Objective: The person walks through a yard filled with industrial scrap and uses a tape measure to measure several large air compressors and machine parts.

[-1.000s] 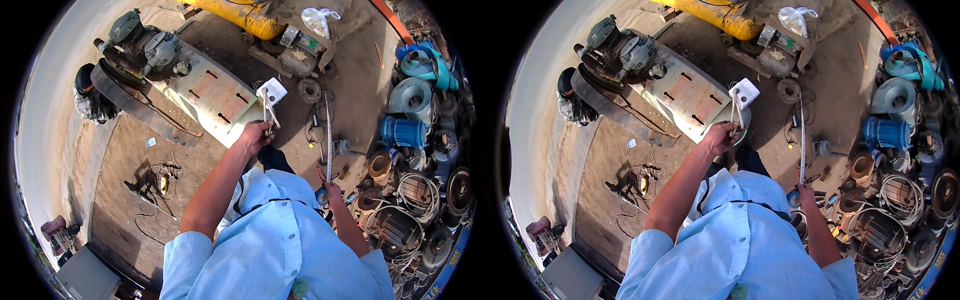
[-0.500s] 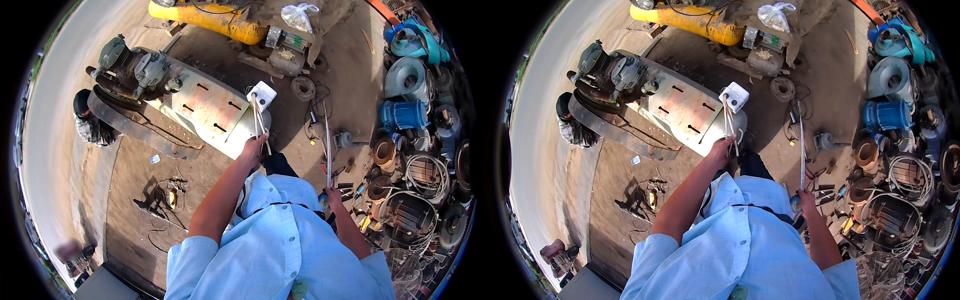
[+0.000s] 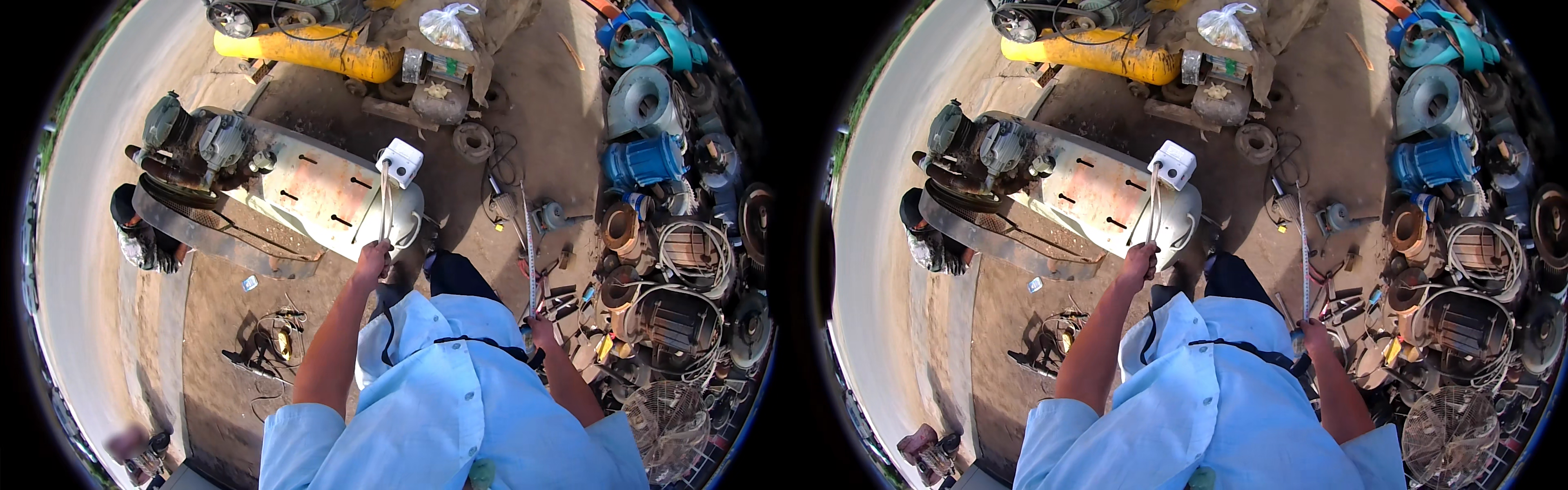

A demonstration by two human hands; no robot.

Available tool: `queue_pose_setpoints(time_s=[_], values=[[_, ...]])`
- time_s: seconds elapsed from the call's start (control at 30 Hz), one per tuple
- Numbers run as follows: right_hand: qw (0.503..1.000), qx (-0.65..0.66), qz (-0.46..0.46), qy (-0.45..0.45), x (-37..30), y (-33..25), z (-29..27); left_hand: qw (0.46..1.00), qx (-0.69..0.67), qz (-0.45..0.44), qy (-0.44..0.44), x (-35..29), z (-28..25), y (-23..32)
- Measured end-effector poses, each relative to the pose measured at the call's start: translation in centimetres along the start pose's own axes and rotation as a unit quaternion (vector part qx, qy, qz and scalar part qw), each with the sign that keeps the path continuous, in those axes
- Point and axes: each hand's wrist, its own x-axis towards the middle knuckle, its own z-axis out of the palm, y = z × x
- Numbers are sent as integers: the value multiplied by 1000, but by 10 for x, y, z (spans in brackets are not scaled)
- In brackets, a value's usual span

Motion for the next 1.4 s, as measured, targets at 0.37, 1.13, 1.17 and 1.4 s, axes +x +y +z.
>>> queue_pose_setpoints(time_s=[0.37,1.13,1.17,1.4], values=[[995,79,-4,-65,95,-36,-26,994,18,37,102,-30,57,16],[964,-139,-149,-173,280,-138,-19,865,-184,-143,445,-169,75,-219],[963,-138,-153,-177,277,-144,-19,875,-164,-132,436,-166,74,-215],[953,-159,-182,-183,243,-159,-19,891,-129,-70,430,-137,64,-153]])
